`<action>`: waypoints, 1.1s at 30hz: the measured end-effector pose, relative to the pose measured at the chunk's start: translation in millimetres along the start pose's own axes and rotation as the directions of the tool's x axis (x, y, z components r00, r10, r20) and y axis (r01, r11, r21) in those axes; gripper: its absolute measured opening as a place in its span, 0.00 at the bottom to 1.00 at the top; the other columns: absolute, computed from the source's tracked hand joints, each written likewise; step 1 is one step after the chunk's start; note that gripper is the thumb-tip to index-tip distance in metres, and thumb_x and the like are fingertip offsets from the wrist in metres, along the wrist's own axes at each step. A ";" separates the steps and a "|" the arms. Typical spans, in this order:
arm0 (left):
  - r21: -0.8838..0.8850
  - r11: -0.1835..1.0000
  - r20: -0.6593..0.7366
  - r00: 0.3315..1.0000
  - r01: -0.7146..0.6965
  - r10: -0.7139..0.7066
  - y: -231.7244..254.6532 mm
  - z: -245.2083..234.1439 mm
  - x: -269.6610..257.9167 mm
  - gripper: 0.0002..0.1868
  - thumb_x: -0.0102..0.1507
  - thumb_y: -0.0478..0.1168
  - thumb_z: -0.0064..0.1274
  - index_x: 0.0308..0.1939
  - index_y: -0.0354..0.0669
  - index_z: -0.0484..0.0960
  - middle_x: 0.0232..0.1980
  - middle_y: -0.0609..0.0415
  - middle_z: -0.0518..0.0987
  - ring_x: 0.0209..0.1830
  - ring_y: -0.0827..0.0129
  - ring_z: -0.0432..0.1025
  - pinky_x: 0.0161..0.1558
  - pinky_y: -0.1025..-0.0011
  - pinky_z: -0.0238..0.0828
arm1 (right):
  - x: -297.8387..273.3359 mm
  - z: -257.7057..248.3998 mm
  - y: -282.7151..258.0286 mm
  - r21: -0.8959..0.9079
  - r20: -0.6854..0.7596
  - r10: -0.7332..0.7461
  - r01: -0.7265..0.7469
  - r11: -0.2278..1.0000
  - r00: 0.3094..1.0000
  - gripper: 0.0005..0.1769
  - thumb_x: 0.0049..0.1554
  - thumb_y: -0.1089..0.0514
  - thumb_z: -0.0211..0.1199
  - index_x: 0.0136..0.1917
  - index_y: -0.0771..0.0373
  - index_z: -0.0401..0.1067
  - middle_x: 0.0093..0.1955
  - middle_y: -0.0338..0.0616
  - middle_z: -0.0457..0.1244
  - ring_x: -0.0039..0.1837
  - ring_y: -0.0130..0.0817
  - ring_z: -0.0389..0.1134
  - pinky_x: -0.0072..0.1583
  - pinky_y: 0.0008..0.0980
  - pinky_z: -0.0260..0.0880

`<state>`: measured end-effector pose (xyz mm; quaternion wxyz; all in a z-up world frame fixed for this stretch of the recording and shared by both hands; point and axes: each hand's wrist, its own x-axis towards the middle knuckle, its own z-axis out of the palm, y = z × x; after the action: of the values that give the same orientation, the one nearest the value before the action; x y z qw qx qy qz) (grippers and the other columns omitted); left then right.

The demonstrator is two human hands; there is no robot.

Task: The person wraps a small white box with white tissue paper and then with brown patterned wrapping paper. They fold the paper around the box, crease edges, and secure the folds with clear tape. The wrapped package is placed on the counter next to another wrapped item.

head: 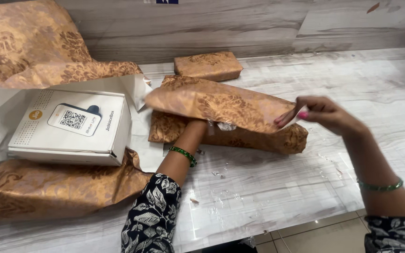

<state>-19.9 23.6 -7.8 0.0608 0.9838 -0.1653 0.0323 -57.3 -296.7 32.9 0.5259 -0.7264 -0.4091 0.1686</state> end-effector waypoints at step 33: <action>0.014 1.000 0.048 0.999 0.004 -0.005 -14.1 -7.8 -18.9 0.36 0.65 0.63 0.43 0.73 0.53 0.63 0.77 0.50 0.59 0.77 0.59 0.51 0.76 0.56 0.46 | 32.5 121.6 10.5 -0.979 -0.167 -0.390 -0.106 0.173 0.905 0.23 0.57 0.42 0.64 0.54 0.57 0.60 0.64 0.56 0.66 0.62 0.48 0.68 0.55 0.39 0.75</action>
<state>-33.4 43.9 -3.2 0.0498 0.9851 -0.1643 0.0096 -115.2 -196.7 -17.9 0.0238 -0.8660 -0.3772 -0.3275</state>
